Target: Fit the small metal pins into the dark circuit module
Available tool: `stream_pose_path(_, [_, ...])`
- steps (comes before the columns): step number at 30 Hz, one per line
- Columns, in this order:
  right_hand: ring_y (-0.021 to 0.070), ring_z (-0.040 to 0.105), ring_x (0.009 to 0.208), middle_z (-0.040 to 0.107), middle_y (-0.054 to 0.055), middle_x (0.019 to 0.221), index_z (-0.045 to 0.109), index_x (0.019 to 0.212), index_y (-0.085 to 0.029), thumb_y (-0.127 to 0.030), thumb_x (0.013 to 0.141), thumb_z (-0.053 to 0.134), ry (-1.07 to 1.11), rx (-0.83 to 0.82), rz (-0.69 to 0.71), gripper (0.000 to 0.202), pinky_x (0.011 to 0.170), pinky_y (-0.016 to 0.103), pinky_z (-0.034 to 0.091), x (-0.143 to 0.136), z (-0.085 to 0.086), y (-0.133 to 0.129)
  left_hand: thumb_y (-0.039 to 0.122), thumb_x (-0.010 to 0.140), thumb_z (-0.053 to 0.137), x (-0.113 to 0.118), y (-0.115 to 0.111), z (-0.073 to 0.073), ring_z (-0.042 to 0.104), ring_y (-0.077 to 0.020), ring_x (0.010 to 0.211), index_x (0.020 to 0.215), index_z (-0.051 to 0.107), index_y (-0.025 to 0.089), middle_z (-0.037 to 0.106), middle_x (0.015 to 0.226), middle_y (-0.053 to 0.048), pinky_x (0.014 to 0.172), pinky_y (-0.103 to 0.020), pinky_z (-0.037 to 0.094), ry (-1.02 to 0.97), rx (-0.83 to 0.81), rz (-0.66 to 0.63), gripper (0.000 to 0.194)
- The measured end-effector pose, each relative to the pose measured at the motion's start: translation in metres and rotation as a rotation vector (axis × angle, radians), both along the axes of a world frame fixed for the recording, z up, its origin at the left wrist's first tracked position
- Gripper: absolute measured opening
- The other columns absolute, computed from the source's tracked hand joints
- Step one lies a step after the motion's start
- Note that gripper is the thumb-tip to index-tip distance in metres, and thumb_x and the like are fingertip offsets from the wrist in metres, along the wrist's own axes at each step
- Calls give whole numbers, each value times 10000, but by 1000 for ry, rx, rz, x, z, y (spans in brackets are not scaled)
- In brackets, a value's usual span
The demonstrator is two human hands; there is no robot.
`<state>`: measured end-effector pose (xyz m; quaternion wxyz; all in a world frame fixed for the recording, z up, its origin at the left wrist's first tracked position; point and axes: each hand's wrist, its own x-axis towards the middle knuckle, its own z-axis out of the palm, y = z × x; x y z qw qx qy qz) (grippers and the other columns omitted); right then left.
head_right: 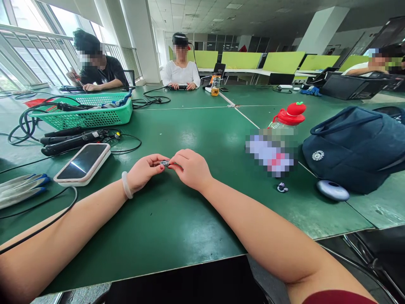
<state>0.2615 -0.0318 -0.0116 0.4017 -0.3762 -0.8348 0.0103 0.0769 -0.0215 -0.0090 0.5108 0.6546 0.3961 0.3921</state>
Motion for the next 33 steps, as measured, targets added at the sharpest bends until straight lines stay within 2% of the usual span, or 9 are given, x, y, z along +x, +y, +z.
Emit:
stream_pose_path(6, [161,541,881,638,45,934,652,953,-220,-239,863,502,-61,-55,-40,175,784,282,408,5,3,2,378,650,716,-1,2,-2,614,-171,883,926,632,137,690,941,-76,879,-331,430,-47,-69,26,376])
stream_pose_path(8, [155,552,815,634,39,864,656,890,-209,-254,845,528,-112,-189,-91,143,715,273,410,8,3,5,363,650,718,-1,3,-3,625,-174,874,949,628,137,697,901,-70,882,-344,431,3,-106,44,386])
stream_pose_path(11, [138,531,679,610,16,741,633,745,-196,-374,795,586,-217,-415,-142,190,583,254,375,12,1,8,346,662,708,-1,2,-2,641,-188,847,998,623,141,702,804,-54,867,-364,441,120,-125,53,404])
stream_pose_path(13, [131,522,663,605,5,737,621,740,-198,-393,754,627,-255,-487,-148,196,560,245,359,13,0,9,334,669,701,-1,2,-1,648,-191,836,1023,619,145,701,779,-48,859,-367,448,168,-125,50,410])
stream_pose_path(20, [120,525,710,600,11,775,624,712,-195,-222,791,586,-303,-483,-70,92,622,238,367,9,-3,9,276,657,709,1,0,2,651,-189,867,1014,619,145,710,830,-60,900,-376,445,165,-153,38,391])
stream_pose_path(23, [119,538,753,609,11,818,648,763,-210,-160,818,524,-304,-480,-12,144,645,235,366,10,-3,10,280,644,719,1,-1,3,653,-193,862,1000,623,147,711,838,-60,897,-385,451,165,-154,38,392])
stream_pose_path(26, [116,531,719,604,7,783,650,789,-215,-221,838,520,-306,-477,10,139,612,232,353,12,-1,9,291,642,720,1,0,2,654,-194,866,1000,626,148,712,839,-59,901,-385,450,165,-152,35,397])
stream_pose_path(29, [112,502,654,576,-8,700,624,758,-205,-319,790,604,-327,-489,20,121,559,225,328,11,1,7,294,645,719,0,0,0,652,-196,876,1003,627,150,712,827,-58,902,-381,450,164,-148,33,397])
stream_pose_path(33, [104,507,682,588,-3,755,614,744,-197,-193,776,598,-332,-473,40,36,594,218,348,13,0,7,307,654,710,0,1,-2,651,-189,852,1007,628,154,709,844,-59,883,-375,455,198,-126,34,393])
